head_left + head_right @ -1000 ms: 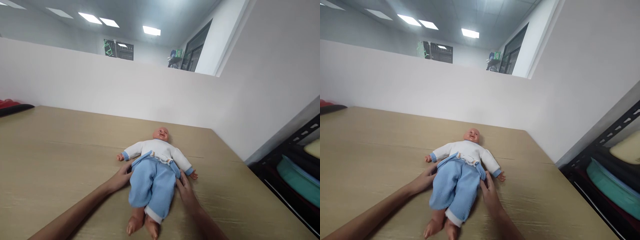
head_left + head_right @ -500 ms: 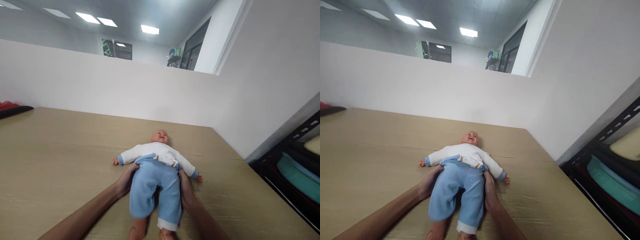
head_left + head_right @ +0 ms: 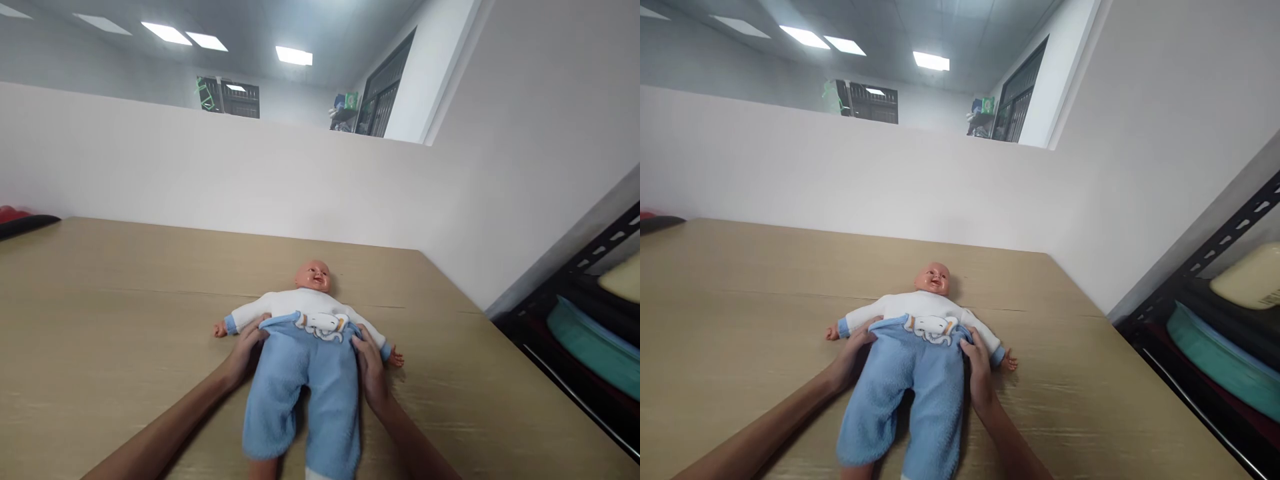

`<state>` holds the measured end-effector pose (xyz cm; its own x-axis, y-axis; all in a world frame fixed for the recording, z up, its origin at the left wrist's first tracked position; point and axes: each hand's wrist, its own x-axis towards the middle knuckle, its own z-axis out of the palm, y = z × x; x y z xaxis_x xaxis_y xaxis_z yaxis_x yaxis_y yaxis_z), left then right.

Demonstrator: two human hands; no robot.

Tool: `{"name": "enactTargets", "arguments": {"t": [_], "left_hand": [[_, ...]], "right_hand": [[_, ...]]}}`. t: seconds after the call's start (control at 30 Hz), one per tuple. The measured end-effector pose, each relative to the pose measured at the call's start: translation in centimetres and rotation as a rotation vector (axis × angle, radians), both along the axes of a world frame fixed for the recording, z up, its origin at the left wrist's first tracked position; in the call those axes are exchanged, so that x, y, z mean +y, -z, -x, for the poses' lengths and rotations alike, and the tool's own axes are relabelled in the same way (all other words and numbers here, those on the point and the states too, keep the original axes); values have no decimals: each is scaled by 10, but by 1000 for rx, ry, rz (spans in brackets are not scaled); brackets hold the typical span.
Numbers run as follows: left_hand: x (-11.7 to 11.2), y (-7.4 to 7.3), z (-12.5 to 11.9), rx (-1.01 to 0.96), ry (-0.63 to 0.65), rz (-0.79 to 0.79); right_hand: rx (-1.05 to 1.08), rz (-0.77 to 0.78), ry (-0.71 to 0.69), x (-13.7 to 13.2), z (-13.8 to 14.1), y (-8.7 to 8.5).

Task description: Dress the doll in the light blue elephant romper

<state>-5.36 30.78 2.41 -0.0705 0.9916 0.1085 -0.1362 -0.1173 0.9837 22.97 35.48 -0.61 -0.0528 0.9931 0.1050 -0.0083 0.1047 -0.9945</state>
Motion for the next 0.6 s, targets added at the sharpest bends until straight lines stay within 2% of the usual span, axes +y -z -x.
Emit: {"name": "enactTargets", "arguments": {"t": [0.1, 0.2, 0.3, 0.4, 0.5, 0.6], "left_hand": [[-2, -24, 8, 128, 104, -72], [1, -49, 10, 305, 187, -122], [7, -63, 10, 400, 133, -82], [16, -61, 9, 426, 17, 0], [24, -45, 13, 439, -86, 5], [27, -26, 18, 479, -143, -51]], "right_hand": [[-51, 2, 15, -3, 4, -20], [-140, -81, -105, 6, 15, -43], [-122, -159, -206, 25, 25, -58], [-162, -198, -223, 44, 32, -60], [-272, -240, -164, 53, 34, -52], [-386, -273, -89, 49, 30, -44]]}}
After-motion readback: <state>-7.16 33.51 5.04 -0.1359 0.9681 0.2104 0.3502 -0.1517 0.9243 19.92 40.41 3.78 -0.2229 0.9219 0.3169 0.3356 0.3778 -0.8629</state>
